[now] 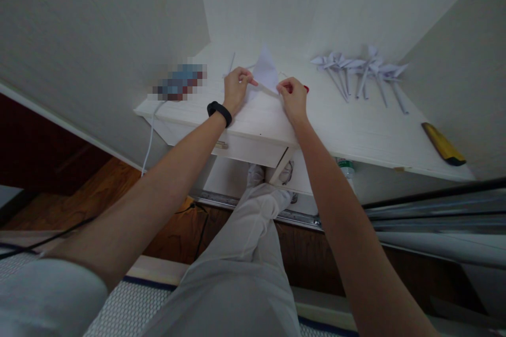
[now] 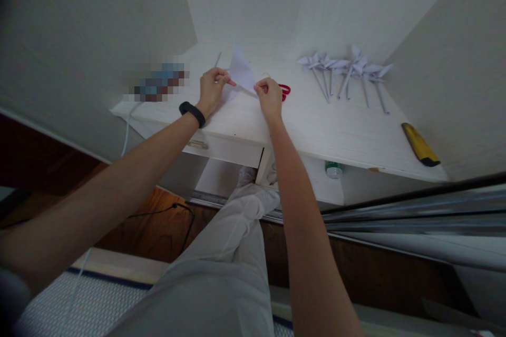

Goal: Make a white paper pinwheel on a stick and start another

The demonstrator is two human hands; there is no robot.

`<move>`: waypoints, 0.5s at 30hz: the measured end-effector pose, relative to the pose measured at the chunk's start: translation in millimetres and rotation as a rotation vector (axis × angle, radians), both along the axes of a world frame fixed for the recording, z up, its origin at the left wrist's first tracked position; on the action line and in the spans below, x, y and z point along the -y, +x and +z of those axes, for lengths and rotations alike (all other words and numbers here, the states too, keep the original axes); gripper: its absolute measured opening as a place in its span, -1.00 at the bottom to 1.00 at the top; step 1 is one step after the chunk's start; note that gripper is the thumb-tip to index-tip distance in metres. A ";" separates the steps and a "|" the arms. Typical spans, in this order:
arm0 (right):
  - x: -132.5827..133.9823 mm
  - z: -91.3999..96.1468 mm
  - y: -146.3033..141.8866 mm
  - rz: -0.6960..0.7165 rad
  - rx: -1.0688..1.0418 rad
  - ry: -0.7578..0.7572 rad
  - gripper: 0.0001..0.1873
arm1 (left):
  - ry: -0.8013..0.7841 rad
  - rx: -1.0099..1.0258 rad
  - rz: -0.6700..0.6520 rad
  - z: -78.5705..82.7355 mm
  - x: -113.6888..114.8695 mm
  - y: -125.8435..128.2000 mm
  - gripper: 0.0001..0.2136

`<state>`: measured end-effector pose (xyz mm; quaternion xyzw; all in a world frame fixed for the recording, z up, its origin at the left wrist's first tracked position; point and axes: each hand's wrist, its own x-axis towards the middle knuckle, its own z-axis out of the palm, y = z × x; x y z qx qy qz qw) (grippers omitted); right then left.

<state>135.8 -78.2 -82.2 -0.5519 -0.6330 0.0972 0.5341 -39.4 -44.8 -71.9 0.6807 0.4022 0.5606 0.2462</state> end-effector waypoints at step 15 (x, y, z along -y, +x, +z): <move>-2.3 -1.8 0.8 -0.022 0.006 0.042 -0.87 | -0.025 0.015 -0.003 1.6 3.0 1.1 -0.90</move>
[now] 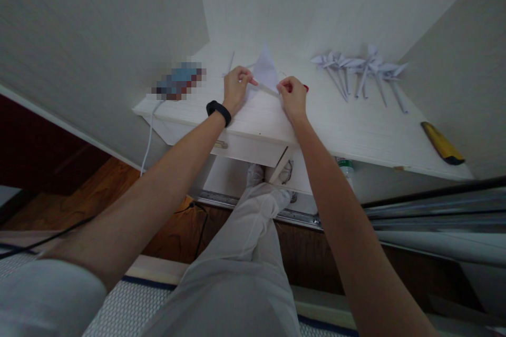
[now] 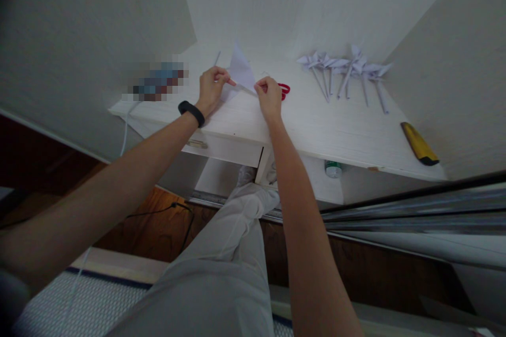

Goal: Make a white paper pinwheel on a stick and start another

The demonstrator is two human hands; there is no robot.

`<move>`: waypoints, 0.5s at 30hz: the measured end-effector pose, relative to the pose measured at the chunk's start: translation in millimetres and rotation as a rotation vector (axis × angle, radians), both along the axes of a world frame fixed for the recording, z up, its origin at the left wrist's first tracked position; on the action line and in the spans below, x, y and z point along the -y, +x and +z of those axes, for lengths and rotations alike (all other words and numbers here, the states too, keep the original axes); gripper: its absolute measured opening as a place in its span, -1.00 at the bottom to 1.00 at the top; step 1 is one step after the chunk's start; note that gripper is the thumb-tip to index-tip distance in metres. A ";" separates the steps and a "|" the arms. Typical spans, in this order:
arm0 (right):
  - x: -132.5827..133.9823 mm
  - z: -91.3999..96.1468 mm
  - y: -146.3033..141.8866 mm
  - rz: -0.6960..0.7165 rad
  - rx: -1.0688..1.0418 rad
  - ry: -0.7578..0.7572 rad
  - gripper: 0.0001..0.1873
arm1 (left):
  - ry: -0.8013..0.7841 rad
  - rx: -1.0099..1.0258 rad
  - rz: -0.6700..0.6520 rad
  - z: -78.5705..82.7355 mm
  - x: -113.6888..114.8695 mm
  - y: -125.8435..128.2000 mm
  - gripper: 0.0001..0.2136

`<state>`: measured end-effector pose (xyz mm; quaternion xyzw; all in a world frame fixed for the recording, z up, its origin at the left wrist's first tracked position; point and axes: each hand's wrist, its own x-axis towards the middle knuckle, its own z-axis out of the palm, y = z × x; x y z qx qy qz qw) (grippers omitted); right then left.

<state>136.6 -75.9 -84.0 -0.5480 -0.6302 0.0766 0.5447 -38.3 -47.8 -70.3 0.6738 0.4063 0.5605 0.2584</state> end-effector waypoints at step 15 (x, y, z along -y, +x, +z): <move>-2.0 -2.8 1.0 -0.032 0.037 0.023 -0.92 | -0.005 0.011 -0.029 -3.0 -4.9 0.0 -0.89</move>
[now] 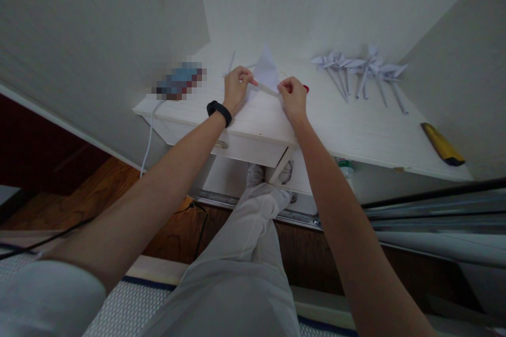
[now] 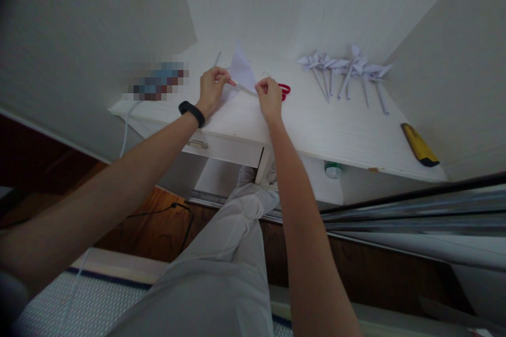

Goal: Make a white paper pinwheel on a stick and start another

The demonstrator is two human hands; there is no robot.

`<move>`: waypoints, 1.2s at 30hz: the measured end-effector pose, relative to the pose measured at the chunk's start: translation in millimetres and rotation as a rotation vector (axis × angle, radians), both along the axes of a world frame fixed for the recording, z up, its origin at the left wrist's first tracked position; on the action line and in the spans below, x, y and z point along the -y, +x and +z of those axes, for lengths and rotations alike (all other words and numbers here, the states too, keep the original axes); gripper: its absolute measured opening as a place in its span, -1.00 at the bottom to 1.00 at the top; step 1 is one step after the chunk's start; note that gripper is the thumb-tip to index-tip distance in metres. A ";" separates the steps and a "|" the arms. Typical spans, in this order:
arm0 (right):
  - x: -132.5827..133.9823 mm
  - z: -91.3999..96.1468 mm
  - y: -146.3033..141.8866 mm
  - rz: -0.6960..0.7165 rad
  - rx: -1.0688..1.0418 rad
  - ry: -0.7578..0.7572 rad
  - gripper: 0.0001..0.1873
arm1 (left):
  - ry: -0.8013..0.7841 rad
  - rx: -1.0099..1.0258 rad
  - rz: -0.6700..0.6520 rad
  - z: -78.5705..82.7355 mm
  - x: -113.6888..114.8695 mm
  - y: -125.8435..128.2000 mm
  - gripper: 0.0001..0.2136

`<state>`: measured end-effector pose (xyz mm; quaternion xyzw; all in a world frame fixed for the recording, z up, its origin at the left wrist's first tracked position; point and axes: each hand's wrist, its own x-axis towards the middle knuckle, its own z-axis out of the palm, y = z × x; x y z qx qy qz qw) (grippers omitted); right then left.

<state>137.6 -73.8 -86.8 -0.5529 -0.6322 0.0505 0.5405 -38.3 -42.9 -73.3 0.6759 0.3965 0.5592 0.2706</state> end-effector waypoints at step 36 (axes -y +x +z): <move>1.4 2.2 -1.4 -0.050 0.022 -0.081 -0.91 | -0.002 0.041 0.015 0.1 1.6 0.7 -0.93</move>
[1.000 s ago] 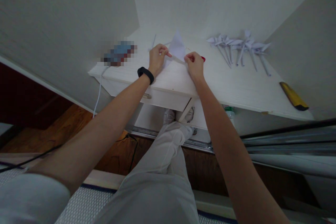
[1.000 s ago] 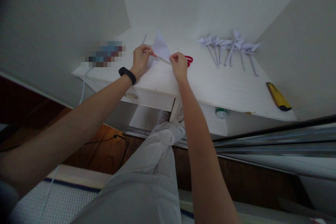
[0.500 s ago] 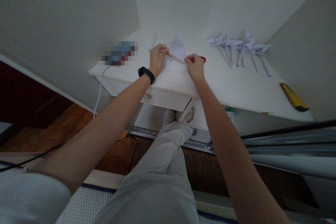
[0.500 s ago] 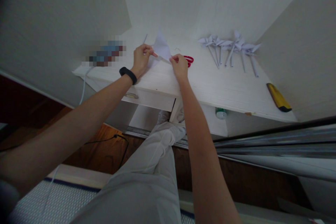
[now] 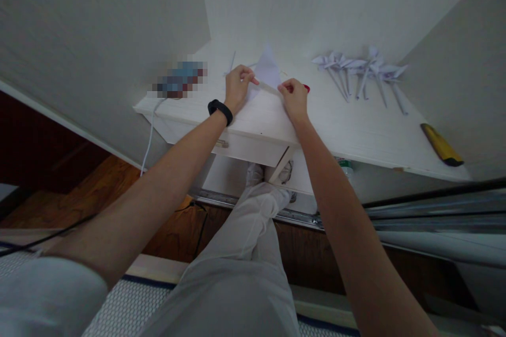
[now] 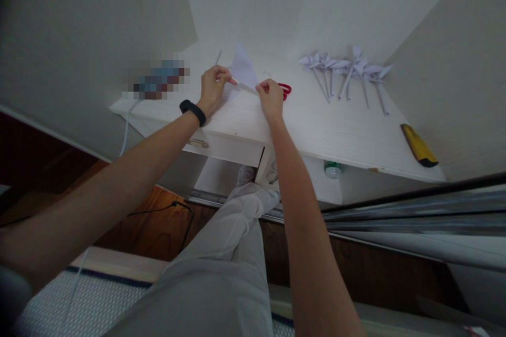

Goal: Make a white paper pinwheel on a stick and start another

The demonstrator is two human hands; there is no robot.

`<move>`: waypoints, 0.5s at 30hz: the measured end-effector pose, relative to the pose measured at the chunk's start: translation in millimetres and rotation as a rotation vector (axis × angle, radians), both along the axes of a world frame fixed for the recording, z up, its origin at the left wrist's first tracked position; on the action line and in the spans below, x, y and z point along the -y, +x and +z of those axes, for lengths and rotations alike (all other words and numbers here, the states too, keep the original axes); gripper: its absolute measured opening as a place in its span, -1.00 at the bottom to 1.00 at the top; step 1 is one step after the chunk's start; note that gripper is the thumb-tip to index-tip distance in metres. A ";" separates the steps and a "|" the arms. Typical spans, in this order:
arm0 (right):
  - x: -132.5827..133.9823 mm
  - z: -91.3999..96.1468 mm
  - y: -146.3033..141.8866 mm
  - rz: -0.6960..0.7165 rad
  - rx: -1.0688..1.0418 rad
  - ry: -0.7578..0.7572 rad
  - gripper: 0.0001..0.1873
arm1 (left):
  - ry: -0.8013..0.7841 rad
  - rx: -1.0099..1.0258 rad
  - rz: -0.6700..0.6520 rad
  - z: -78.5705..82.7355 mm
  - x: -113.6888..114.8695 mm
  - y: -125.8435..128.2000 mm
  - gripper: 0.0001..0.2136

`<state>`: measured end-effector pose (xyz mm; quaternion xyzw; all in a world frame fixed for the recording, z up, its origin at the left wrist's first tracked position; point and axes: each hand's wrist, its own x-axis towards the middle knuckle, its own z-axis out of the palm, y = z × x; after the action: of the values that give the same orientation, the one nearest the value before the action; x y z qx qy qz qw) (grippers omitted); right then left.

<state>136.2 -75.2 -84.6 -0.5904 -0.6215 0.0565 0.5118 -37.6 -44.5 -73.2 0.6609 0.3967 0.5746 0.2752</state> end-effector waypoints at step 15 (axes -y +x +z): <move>-0.8 -3.0 1.7 0.001 0.036 0.012 -0.87 | -0.008 0.018 -0.008 0.8 2.4 -0.1 -0.94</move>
<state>137.9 -74.4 -87.6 -0.5879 -0.6313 0.0423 0.5040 -37.7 -46.8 -72.3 0.6560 0.3940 0.5778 0.2838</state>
